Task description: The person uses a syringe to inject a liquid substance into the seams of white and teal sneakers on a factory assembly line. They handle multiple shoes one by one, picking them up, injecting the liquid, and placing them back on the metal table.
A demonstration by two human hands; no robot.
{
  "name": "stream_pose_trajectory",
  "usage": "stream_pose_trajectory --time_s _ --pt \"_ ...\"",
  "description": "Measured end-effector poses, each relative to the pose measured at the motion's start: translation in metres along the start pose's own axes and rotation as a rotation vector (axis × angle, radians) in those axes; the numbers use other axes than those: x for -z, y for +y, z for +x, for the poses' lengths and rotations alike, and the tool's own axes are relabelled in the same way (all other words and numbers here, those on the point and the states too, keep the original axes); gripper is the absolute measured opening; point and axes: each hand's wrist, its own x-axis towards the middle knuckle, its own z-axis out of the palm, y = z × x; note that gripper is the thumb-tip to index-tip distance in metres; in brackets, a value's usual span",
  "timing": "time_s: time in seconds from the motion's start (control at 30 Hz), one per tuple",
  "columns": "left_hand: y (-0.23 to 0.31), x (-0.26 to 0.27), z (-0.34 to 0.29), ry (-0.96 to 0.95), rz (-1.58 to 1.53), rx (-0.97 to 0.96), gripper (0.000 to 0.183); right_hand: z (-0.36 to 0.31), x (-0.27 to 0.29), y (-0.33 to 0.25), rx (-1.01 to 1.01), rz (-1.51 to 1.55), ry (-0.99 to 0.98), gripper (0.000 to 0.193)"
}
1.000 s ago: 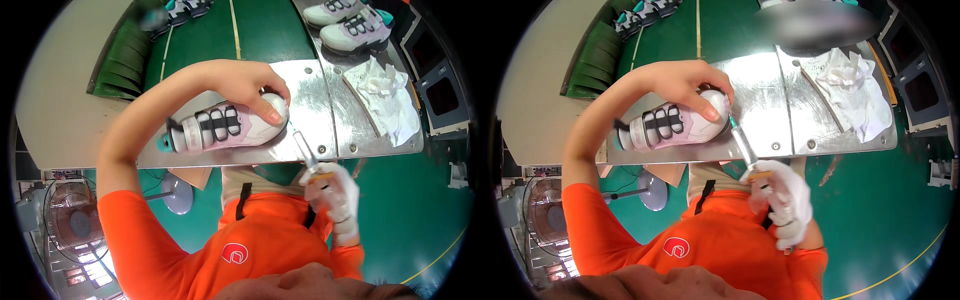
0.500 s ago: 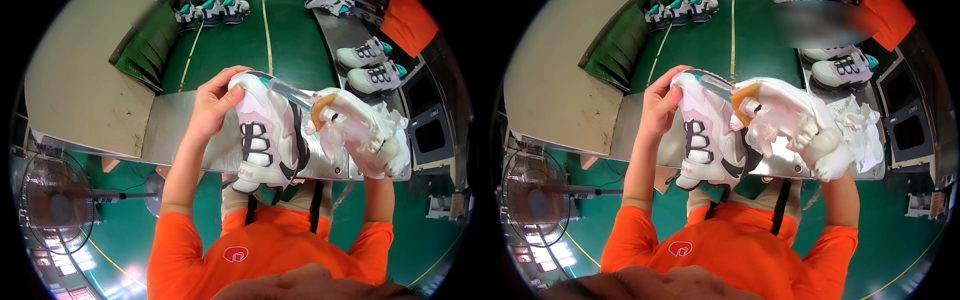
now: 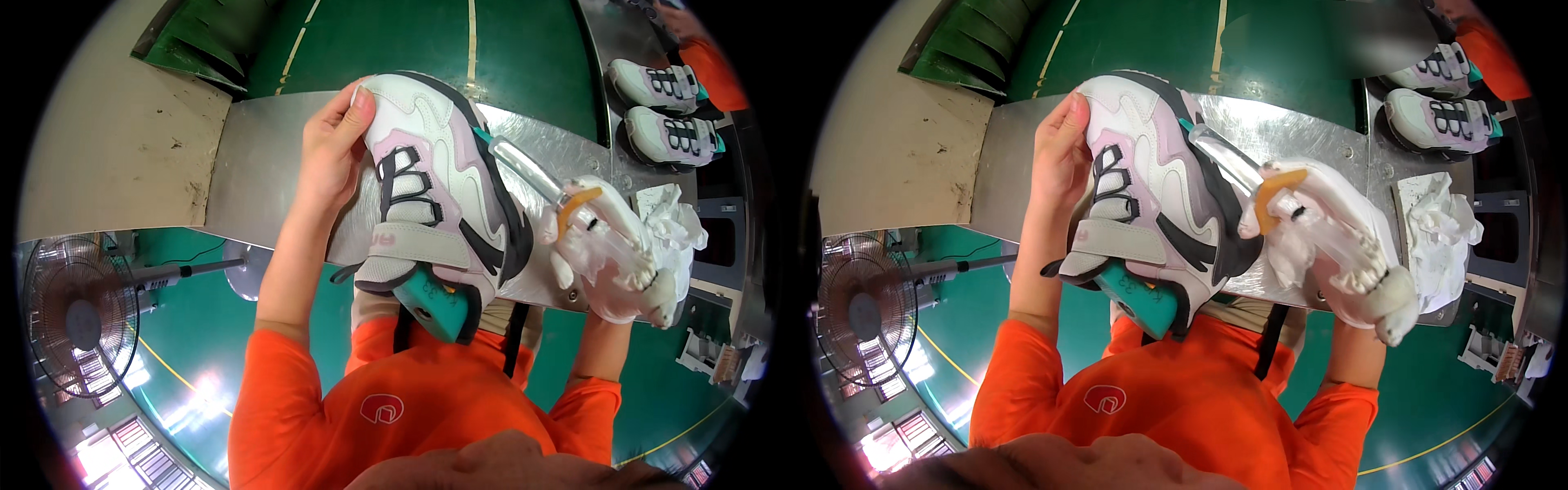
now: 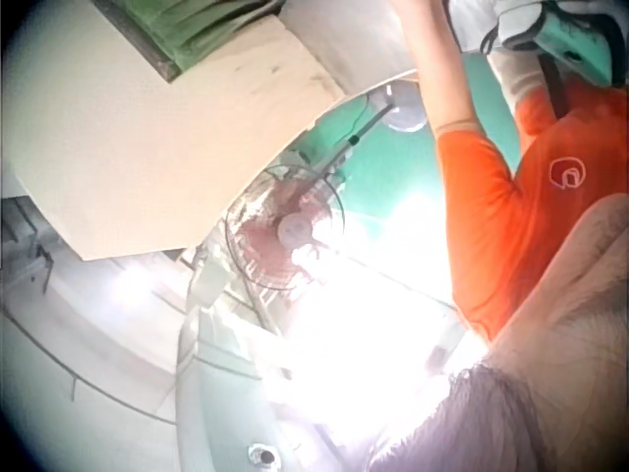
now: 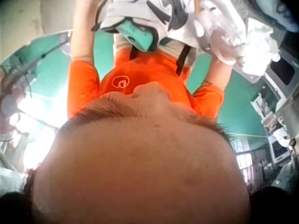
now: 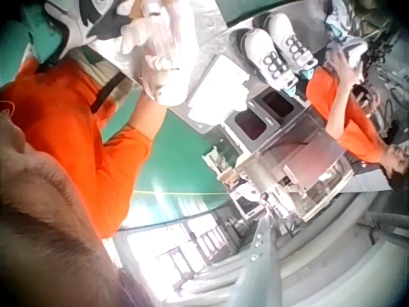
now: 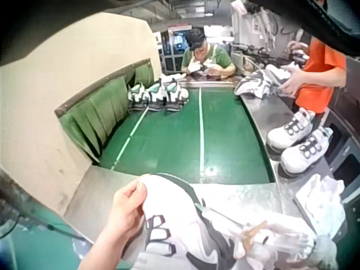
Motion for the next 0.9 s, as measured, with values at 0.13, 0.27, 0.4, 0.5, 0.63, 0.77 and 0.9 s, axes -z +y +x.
stream_pose_trajectory --time_s 0.13,0.27,0.4,0.5,0.63,0.77,0.9 --pt "-0.001 0.001 0.001 0.027 0.032 0.005 0.044 -0.005 0.004 -0.003 0.051 -0.012 -0.05 0.04" --pt "-0.001 -0.004 0.0 0.068 0.031 -0.001 0.044 -0.012 0.015 -0.001 0.083 -0.273 -0.027 0.04" --pt "-0.002 -0.004 0.001 0.061 0.024 -0.002 0.042 -0.023 0.006 -0.012 -0.026 0.12 -0.037 0.04" --pt "-0.002 -0.004 0.0 0.072 0.017 0.001 0.042 -0.028 0.001 -0.017 -0.048 0.03 -0.048 0.041" --pt "-0.003 -0.004 0.0 0.084 0.011 0.017 0.042 -0.033 0.014 -0.022 -0.148 0.125 -0.136 0.04" --pt "-0.002 -0.003 -0.001 0.08 0.007 0.036 0.041 -0.042 0.024 -0.01 -0.086 -0.193 -0.072 0.045" --pt "-0.005 -0.001 -0.001 0.072 0.004 0.056 0.039 -0.05 0.033 0.003 -0.009 -0.144 -0.061 0.066"
